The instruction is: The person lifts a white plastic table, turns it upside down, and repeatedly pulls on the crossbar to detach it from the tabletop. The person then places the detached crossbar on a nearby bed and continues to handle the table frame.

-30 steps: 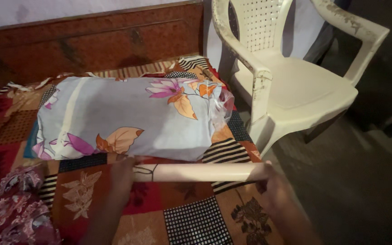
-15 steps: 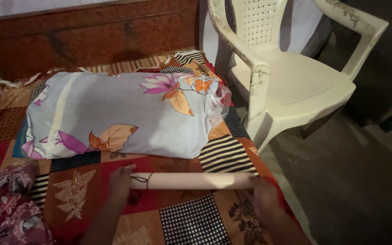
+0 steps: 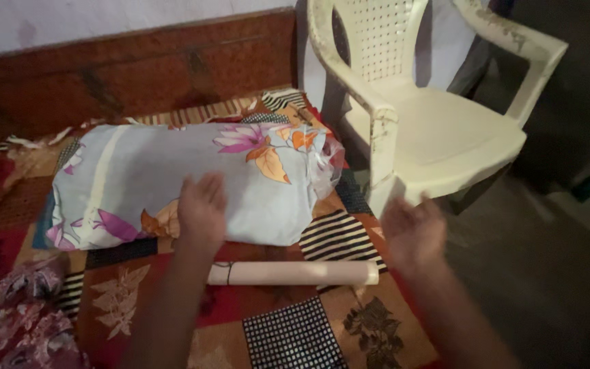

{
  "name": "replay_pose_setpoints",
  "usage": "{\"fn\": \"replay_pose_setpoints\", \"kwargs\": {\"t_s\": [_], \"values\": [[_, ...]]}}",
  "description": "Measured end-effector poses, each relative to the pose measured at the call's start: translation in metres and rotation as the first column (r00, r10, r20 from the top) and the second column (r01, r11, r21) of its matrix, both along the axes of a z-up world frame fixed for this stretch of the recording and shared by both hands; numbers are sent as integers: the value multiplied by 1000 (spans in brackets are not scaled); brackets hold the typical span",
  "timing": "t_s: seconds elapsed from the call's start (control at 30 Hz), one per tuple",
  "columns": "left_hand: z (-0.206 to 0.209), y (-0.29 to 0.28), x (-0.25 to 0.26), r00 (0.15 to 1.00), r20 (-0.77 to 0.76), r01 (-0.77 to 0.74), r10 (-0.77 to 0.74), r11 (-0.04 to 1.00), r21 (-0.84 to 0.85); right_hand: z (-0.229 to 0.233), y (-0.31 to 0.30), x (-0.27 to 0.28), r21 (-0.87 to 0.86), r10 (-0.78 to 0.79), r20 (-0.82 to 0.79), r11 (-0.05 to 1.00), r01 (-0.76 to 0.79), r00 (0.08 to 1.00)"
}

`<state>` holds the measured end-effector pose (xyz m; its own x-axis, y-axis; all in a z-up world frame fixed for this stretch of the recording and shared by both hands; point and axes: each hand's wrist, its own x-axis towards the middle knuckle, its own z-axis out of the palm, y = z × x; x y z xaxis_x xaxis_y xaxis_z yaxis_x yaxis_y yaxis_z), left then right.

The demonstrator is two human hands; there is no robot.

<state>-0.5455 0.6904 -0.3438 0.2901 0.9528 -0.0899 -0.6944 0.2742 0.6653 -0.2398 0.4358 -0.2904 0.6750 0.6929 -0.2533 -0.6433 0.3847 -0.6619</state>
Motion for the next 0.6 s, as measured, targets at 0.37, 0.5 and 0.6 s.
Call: {"fn": "replay_pose_setpoints", "kwargs": {"t_s": [0.37,0.5,0.6], "values": [[216,-92,159,590,638,321,-495,869,377,189,-87,90,563,11,266,810,-165,964],[263,-147,206,580,636,333,-509,861,385,226,-152,110,662,-56,256,738,-133,965],[294,-188,238,502,639,393,-584,811,433,252,-208,120,745,-70,206,658,-110,976]]}}
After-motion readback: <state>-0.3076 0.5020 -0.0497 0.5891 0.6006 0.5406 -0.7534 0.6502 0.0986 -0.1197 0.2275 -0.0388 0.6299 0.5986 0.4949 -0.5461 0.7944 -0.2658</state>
